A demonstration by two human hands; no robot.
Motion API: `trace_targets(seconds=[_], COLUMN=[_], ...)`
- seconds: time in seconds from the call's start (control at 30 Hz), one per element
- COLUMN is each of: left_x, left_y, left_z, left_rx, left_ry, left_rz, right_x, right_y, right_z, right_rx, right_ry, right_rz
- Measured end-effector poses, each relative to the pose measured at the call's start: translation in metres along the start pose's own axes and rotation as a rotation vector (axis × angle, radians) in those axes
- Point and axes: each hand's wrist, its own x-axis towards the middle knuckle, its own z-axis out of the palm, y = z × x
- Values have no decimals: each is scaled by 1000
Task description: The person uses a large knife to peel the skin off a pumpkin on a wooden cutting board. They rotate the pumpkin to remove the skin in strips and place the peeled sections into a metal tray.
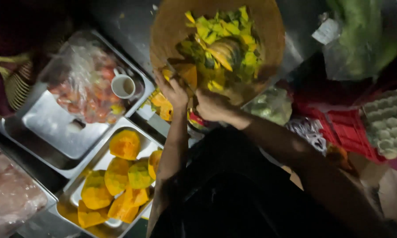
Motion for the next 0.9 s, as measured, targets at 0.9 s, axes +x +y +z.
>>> trace_targets(seconds=[0.9], left_x=[2], left_y=[36], left_z=[9], left_rx=[-41], left_ry=[151], left_rz=[36], right_x=[52], right_y=[22], right_z=[-26], right_rx=[150], right_ry=[-71], right_rz=[-204])
